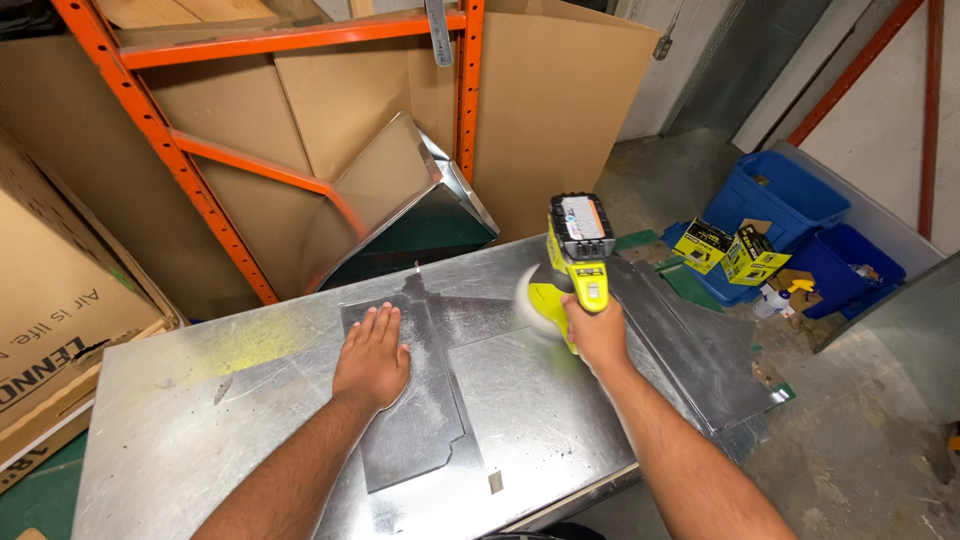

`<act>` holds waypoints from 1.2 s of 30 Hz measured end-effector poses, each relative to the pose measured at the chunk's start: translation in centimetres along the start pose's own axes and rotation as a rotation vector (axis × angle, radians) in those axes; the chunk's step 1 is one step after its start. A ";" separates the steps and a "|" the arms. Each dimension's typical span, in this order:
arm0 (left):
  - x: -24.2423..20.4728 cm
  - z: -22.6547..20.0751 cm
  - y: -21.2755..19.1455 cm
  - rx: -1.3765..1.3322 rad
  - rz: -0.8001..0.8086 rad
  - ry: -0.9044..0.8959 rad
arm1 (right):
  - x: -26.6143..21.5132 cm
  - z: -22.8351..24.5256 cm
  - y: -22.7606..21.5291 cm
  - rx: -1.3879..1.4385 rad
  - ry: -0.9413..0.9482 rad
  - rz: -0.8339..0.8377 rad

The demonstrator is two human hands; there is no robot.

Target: The person uses a yellow cordless orbital sander to smooth the surface of a large flat metal sheet on a workbench. The left hand stabilizes the sheet while the right hand moves the sander in circular motions across the surface.

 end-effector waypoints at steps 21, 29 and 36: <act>0.2 0.2 0.5 0.018 -0.025 0.005 | -3.0 -4.1 1.0 0.039 0.011 0.074; 0.1 0.1 0.2 0.042 -0.009 0.000 | 1.3 -3.4 -1.0 0.034 0.013 -0.015; 0.3 0.2 0.5 0.042 0.009 -0.007 | 2.7 -3.2 -0.1 0.097 -0.019 -0.030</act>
Point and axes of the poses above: each hand's wrist, its own x-axis towards the middle knuckle, its own y-axis out of the palm, z = x × y, the point moved 4 cm from there along x, towards the middle knuckle, and after that the axes turned 5 degrees about -z, right-handed, at the moved point
